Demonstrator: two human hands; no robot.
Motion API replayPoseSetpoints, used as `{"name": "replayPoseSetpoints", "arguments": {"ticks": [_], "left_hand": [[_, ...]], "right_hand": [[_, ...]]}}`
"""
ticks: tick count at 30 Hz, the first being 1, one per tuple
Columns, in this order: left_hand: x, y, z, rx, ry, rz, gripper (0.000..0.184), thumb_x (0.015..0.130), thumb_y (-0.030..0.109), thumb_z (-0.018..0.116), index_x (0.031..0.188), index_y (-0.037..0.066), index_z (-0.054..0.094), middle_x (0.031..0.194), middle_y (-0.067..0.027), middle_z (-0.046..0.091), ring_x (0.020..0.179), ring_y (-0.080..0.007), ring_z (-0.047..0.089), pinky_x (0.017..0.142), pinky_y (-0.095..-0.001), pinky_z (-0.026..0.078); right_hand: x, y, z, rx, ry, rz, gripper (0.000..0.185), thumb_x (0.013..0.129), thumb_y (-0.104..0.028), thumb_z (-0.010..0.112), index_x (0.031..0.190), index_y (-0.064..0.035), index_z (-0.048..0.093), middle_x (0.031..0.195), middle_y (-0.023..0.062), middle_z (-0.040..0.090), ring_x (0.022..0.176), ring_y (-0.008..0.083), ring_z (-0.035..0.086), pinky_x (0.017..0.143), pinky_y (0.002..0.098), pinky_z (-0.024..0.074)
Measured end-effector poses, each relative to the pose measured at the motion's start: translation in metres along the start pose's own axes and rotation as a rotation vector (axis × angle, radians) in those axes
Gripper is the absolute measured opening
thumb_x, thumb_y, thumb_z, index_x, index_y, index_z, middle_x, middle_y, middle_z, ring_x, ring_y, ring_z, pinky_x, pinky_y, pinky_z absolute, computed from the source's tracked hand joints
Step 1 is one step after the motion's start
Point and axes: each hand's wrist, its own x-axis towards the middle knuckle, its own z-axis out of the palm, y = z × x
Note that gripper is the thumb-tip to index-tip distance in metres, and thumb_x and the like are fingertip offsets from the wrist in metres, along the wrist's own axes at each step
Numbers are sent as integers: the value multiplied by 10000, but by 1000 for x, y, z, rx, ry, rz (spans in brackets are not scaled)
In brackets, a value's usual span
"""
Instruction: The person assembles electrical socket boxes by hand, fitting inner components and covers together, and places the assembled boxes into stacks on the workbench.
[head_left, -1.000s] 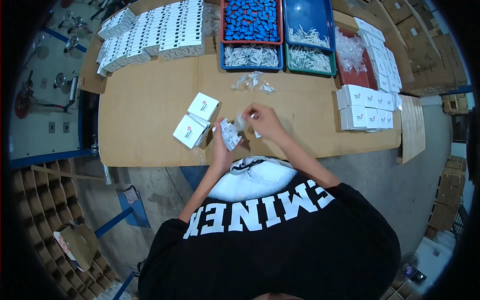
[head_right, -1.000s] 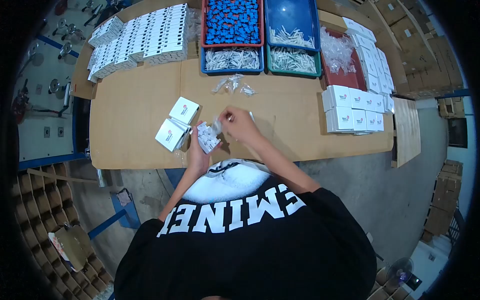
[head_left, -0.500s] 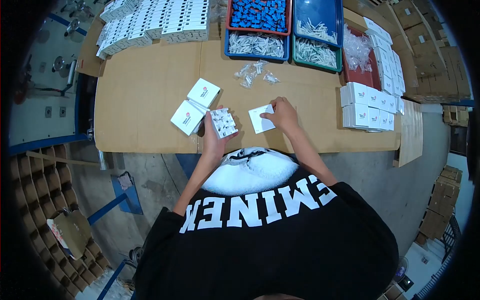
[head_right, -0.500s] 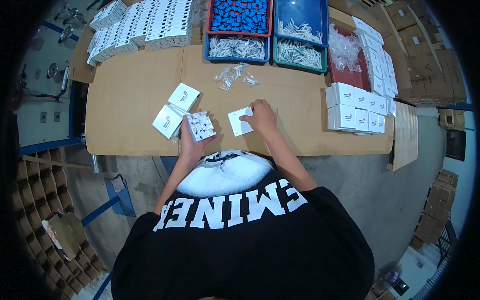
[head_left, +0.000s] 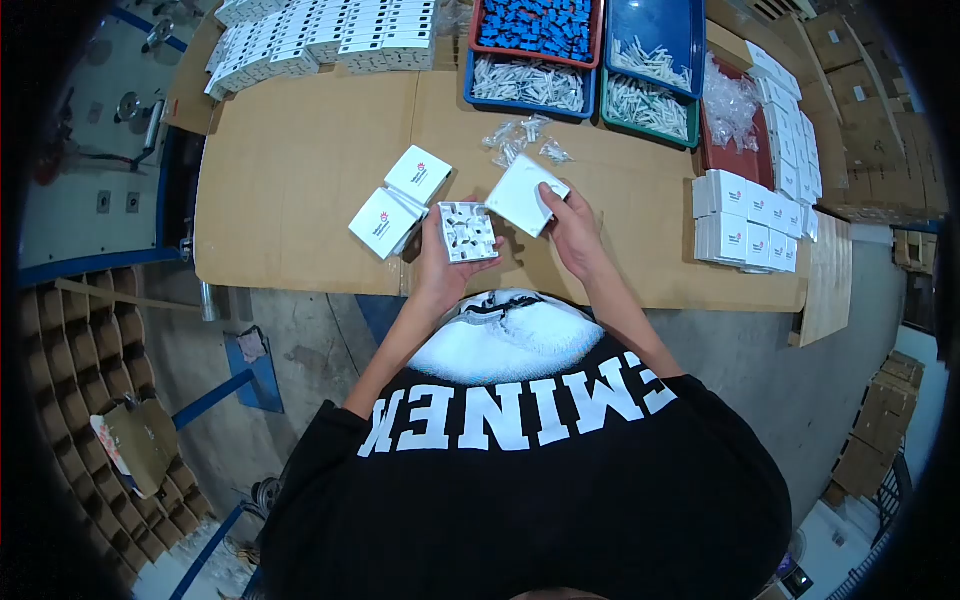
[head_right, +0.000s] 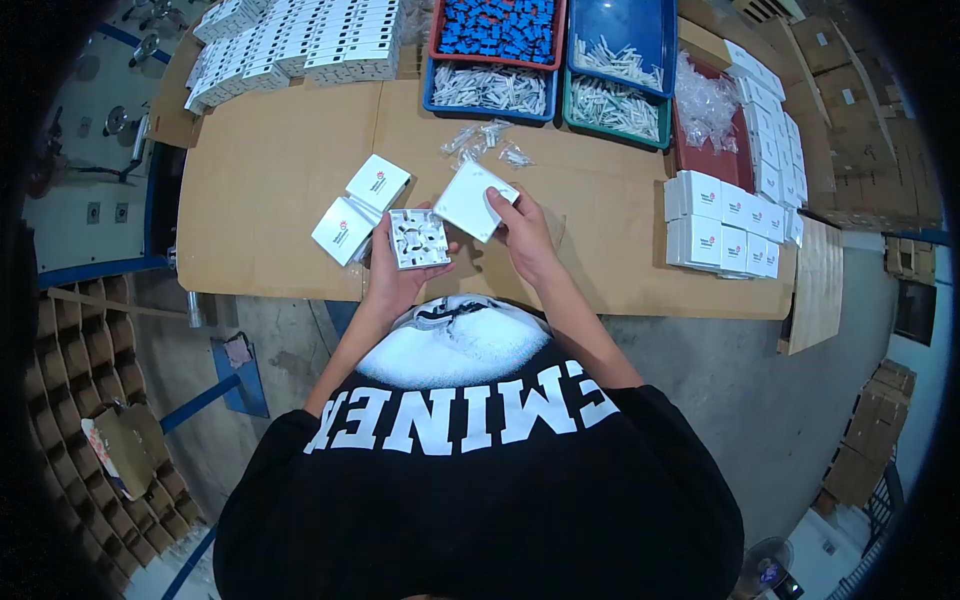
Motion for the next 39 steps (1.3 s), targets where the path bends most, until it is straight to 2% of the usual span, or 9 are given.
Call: {"name": "replayPoseSetpoints", "arguments": {"ticks": [4, 10, 17, 20, 23, 26, 29, 31, 39], "left_hand": [[-4, 3, -3, -124, -99, -132, 761, 1035, 704, 306, 1458, 111, 526, 1252, -179, 670, 1108, -381, 699, 969, -559, 560], [-14, 16, 11, -238, -137, -132, 615, 1046, 555, 449, 1447, 94, 521, 1327, -175, 627, 1235, -366, 630, 1011, -566, 542], [-11, 11, 3, -135, -128, -74, 509, 1001, 262, 507, 1480, 93, 473, 1358, -133, 586, 1220, -280, 617, 1022, -478, 517], [-18, 12, 21, -7, -58, 24, 514, 1014, 274, 462, 1498, 107, 494, 1364, -111, 609, 1262, -237, 595, 1067, -432, 466], [-15, 8, 25, 7, -113, 80, 480, 1053, 298, 496, 1499, 122, 468, 1342, -102, 592, 1210, -246, 615, 1037, -434, 492], [-19, 18, 32, 1, -71, 82, 592, 1075, 533, 385, 1485, 122, 501, 1343, -106, 627, 1215, -247, 635, 990, -459, 527], [-19, 22, 31, -11, -37, 60, 719, 1056, 655, 275, 1465, 124, 538, 1334, -116, 657, 1213, -256, 652, 923, -471, 562], [-23, 24, 35, 69, 4, 30, 690, 1058, 650, 299, 1450, 135, 536, 1305, -108, 662, 1192, -248, 655, 911, -453, 561], [-26, 22, 43, 104, 74, -10, 625, 1058, 648, 327, 1402, 168, 532, 1222, -83, 662, 1112, -219, 665, 860, -410, 539]], "right_hand": [[3, 2, -6, -120, -158, -132, 220, 999, -169, 712, 1153, -57, 601, 1089, 41, 688, 989, 126, 665, 836, 312, 543], [-17, -7, -3, -796, -583, -489, 397, 787, 169, 507, 1129, -23, 566, 1411, 201, 621, 1343, 310, 582, 1124, 389, 449], [-52, -46, 16, -1035, -685, -473, 359, 860, -27, 671, 1215, -46, 616, 1468, 183, 583, 1389, 362, 540, 1139, 409, 439], [-56, -43, 22, -1223, -558, -592, 413, 881, -180, 774, 1243, -45, 627, 1441, 175, 600, 1335, 343, 587, 1100, 411, 471], [-54, -44, 35, -1168, -447, -351, 511, 859, -275, 837, 1266, -50, 626, 1400, 180, 618, 1267, 334, 629, 1062, 406, 498], [-48, -40, 33, -1093, -393, -207, 557, 828, -265, 854, 1286, -50, 622, 1359, 193, 631, 1203, 332, 657, 1028, 407, 517], [-52, -42, 32, -1053, -379, -398, 575, 787, -220, 867, 1282, -49, 629, 1371, 183, 626, 1219, 335, 646, 1024, 408, 520], [-53, -38, 30, -1058, -419, -806, 607, 754, -150, 855, 1313, -60, 638, 1402, 174, 609, 1249, 342, 626, 1033, 419, 515], [-46, -31, 32, -1080, -520, -901, 697, 716, -117, 847, 1382, -81, 641, 1448, 175, 580, 1291, 347, 594, 1064, 419, 494]]}}
